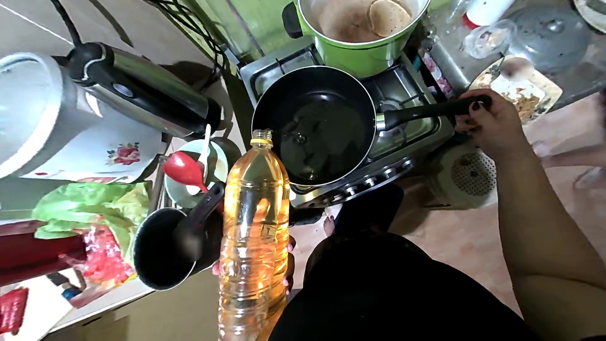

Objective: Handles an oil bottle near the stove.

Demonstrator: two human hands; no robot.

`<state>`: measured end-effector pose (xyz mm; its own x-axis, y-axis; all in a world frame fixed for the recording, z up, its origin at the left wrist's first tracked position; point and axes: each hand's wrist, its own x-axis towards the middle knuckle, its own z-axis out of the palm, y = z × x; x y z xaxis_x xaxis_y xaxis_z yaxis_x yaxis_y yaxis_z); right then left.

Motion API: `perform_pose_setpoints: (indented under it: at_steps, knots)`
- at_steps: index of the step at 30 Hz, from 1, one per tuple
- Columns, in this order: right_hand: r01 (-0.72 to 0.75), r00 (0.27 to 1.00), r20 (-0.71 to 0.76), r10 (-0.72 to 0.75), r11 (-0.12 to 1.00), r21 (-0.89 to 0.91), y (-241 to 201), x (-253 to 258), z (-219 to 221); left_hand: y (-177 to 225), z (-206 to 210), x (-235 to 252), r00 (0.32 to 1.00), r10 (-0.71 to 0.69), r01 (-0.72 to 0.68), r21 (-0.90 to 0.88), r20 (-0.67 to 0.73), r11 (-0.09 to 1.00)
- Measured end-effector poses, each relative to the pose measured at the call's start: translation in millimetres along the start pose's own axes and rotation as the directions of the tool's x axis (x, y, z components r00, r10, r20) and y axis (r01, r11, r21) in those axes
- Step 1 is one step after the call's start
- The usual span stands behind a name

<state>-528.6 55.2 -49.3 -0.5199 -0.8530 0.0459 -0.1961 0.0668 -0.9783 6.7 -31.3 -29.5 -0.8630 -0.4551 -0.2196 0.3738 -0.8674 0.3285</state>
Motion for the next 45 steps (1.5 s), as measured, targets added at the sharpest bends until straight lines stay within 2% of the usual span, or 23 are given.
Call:
perform_pose_setpoints:
  at_steps: [2, 3, 5, 8, 13, 17, 20, 22, 28, 32, 38, 41, 45]
  knots:
    - [0.005, 1.0, -0.007, -0.004, 0.999, 0.049, -1, -3, 4, -2, 38, 9, 0.976, 0.107, -0.083, 0.13, -0.189, 0.988]
    - [0.012, 1.0, -0.011, -0.011, 0.997, 0.078, -3, -5, 7, -3, 44, 11, 0.968, 0.139, -0.105, 0.164, -0.211, 0.981]
    - [0.008, 0.999, -0.033, -0.005, 0.996, 0.093, -6, -10, 12, -3, 46, 12, 0.965, 0.176, -0.139, 0.193, -0.192, 0.971]
    - [-0.016, 0.998, -0.063, 0.021, 0.996, 0.084, -9, -17, 17, 0, 44, 11, 0.974, 0.169, -0.149, 0.137, -0.153, 0.979]
    - [0.021, 1.0, -0.025, -0.018, 0.992, 0.124, -2, -8, 15, 5, 40, 9, 0.976, 0.173, -0.157, 0.123, -0.134, 0.98]
    - [0.036, 0.999, 0.026, -0.042, 0.983, 0.178, -2, 13, 14, 5, 40, 12, 0.963, 0.199, -0.167, 0.181, -0.179, 0.969]
    - [0.029, 0.999, 0.029, -0.035, 0.982, 0.188, -5, 21, 15, 4, 41, 13, 0.967, 0.181, -0.159, 0.132, -0.18, 0.978]
    - [0.014, 0.999, 0.031, -0.021, 0.982, 0.188, -6, 19, 16, 2, 38, 13, 0.969, 0.183, -0.166, 0.113, -0.168, 0.98]
    - [-0.005, 1.0, -0.003, 0.005, 0.983, 0.181, -8, -2, 23, -6, 45, 16, 0.937, 0.271, -0.229, 0.201, -0.219, 0.952]
    - [0.043, 0.999, 0.009, -0.045, 0.983, 0.18, -6, 1, 23, -3, 42, 16, 0.961, 0.213, -0.186, 0.159, -0.175, 0.97]
    - [0.07, 0.995, 0.053, -0.08, 0.981, 0.181, -2, 23, 18, -8, 42, 15, 0.963, 0.227, -0.198, 0.19, -0.148, 0.962]
    - [0.071, 0.991, 0.096, -0.089, 0.981, 0.182, 0, 29, 13, -7, 31, 12, 0.982, 0.151, -0.138, 0.11, -0.117, 0.984]
    - [0.056, 0.992, 0.102, -0.075, 0.982, 0.179, 1, 29, 13, -7, 21, 10, 0.993, 0.087, -0.079, 0.094, -0.079, 0.992]
